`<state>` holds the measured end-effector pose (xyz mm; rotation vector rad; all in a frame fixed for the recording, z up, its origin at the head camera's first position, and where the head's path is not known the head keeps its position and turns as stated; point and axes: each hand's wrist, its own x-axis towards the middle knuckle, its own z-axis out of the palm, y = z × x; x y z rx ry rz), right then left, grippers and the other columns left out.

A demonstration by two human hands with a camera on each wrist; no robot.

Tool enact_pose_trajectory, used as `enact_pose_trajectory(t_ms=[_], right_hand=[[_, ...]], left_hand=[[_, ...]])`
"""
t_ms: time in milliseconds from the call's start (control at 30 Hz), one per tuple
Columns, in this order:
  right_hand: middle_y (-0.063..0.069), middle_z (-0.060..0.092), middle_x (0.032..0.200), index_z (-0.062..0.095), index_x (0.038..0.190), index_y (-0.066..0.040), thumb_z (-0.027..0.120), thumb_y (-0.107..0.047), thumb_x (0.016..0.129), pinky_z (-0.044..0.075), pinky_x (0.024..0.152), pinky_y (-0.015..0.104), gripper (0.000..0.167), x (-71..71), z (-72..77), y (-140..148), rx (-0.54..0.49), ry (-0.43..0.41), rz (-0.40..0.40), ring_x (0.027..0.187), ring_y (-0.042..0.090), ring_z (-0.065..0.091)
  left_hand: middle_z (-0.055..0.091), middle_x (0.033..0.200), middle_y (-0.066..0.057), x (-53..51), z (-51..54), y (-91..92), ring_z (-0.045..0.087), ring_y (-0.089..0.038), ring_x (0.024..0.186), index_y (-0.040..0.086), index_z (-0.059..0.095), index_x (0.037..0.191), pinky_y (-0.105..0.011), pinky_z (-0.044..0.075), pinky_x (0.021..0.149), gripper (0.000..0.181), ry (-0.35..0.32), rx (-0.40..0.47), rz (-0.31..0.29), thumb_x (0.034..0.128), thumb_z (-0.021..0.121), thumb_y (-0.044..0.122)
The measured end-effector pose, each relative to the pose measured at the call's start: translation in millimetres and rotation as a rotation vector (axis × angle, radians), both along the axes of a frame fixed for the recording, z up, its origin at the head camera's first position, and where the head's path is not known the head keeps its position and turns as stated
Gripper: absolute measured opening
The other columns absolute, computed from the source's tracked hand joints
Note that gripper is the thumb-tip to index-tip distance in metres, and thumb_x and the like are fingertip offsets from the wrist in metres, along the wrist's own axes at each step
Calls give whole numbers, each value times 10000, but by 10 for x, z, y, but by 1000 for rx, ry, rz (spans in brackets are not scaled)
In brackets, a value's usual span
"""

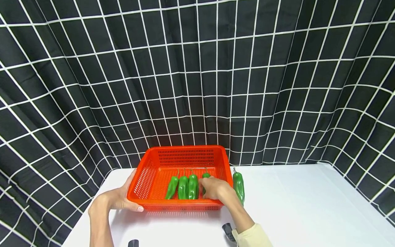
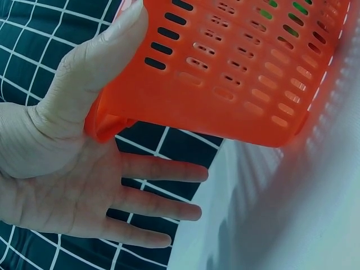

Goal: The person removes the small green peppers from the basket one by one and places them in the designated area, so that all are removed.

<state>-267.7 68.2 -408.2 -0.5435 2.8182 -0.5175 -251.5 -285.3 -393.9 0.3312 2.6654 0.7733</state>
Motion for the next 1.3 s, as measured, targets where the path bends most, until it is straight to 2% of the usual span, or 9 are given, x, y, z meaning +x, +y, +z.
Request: enact_pose_trajectory(t_ms=[167,400,533,700,933,1133,1300], right_hand=[[28,644,841,683,948,-78,837,-25,805,538,743,413,217,5,-16,-21,-55,50,-49,804,202,602],[42,620,852,664,958,-59,828,45,776,479,662,342,266,10,8,-32,-138,60,-135,756,213,565],[37,586,828,646,944,-64,808,71,770,437,635,317,273,30,64,-16,-153,61,-134,739,204,540],[29,607,813,644,974,-71,796,71,781,441,625,302,284,77,148,2,-167,77,-106,719,194,554],[88,681,944,643,1012,-104,821,42,802,475,657,328,312,157,290,26,-184,89,-92,801,199,569],[83,684,968,656,1025,-127,840,12,805,509,691,360,318,216,380,55,-163,112,-94,886,205,600],[33,646,850,655,1030,-130,836,7,811,473,629,322,316,264,442,96,-169,119,-95,773,184,581]], left_hand=[[327,1636,-269,17,-17,-15,589,-362,1255,120,-121,1664,-646,486,1069,1505,-10,-2,9,686,943,537],[316,1644,-275,6,-4,-3,595,-368,1252,117,-130,1662,-650,492,1063,1520,-7,1,1,677,942,556],[297,1659,-258,3,-2,0,581,-356,1269,118,-118,1665,-629,489,1071,1519,-5,8,1,672,945,553],[269,1661,-265,10,-16,-14,558,-372,1287,111,-116,1664,-633,478,1076,1505,-4,6,-2,683,945,531],[285,1659,-258,8,-23,-8,563,-364,1278,113,-114,1665,-635,489,1070,1521,-5,7,7,667,947,553],[281,1665,-262,5,-29,-4,574,-359,1276,110,-108,1666,-627,492,1071,1516,4,5,1,669,947,548],[313,1651,-274,-2,-28,0,589,-365,1256,114,-124,1663,-649,491,1067,1533,0,-1,5,663,945,568]])
